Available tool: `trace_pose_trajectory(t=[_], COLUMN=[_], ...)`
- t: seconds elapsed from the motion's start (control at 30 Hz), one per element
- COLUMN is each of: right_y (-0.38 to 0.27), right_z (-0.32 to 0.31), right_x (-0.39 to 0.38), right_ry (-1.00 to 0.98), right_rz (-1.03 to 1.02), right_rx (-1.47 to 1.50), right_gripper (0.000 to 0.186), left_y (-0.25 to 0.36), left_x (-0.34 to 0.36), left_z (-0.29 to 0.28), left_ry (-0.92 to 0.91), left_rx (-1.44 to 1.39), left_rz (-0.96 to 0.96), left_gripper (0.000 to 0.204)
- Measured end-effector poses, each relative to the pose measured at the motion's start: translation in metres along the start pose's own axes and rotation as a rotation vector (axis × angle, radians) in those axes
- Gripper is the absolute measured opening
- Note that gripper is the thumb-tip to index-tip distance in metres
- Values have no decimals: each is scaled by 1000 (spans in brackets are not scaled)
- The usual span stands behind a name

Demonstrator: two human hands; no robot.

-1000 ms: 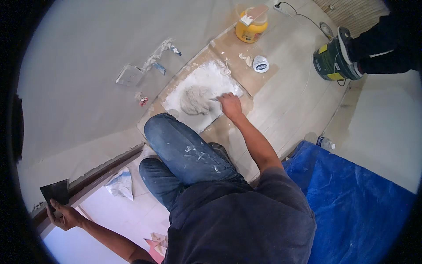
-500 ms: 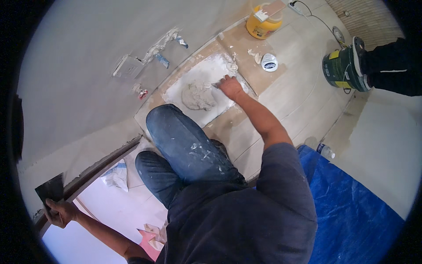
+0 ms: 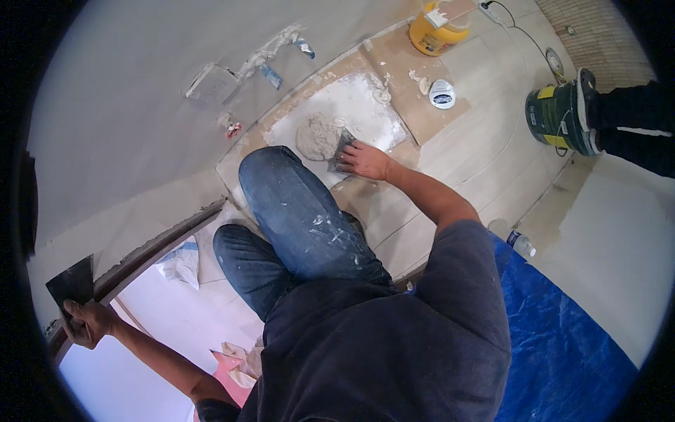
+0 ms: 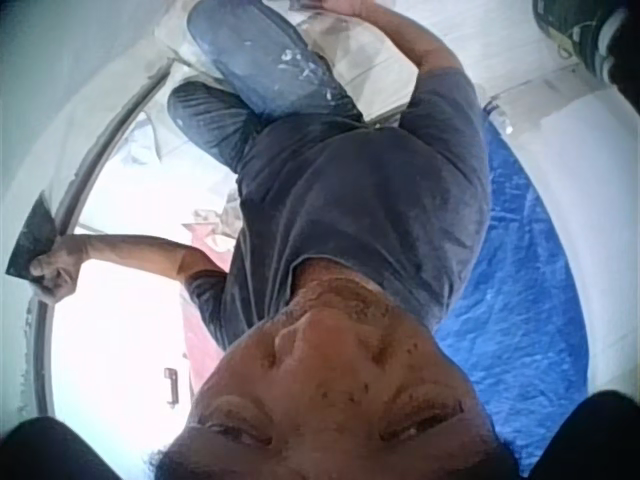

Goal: The person scoops plaster compound from a board onto putty knives, mixes it between the knives, and applies the compound onto the wall around pipe fittings using a putty knife.

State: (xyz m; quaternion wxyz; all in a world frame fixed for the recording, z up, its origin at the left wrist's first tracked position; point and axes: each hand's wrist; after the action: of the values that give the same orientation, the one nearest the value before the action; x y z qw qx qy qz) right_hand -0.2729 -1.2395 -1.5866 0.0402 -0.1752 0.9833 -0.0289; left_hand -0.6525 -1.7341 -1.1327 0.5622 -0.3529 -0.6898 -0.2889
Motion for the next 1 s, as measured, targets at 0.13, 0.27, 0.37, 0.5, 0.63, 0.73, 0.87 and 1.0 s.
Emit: trace_pose_trajectory(t=[0.13,0.27,0.37,0.5,0.63,0.73,0.87,1.0], right_y=[0,6,23,56,90,92,71,53], right_z=[16,25,35,20,-14,-36,-14,3], right_x=[-4,-1,-7,5,23,39,50,48], right_ry=[3,-82,-160,-245,-119,-141,105,21], right_rz=[44,5,-9,-8,17,130,79,43], right_rx=[-57,-50,-61,-171,-165,-86,-44,-25], right_gripper=[38,35,30,25,18,32,35,37], left_y=[-5,-4,-17,-34,-16,-17,-18,-34], left_x=[3,2,3,1,-2,0,-1,-4], left_z=[4,4,1,-8,3,1,4,2], left_ry=[17,43,42,12,40,38,-2,50], left_rx=[-7,42,123,145,71,127,160,53], left_rz=[26,90,94,155,110,182,170,188], left_gripper=[33,34,36,38,39,37,38,41])
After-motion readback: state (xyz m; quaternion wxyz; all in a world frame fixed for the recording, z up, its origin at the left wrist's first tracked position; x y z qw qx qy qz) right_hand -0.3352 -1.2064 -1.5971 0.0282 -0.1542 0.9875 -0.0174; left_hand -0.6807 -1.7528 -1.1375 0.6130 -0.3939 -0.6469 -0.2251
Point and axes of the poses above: each hand's wrist, its own x-axis towards the middle knuckle, its own z-axis out of the palm, y = z × x, and after that the axes turned 5 degrees about -y, right-handed
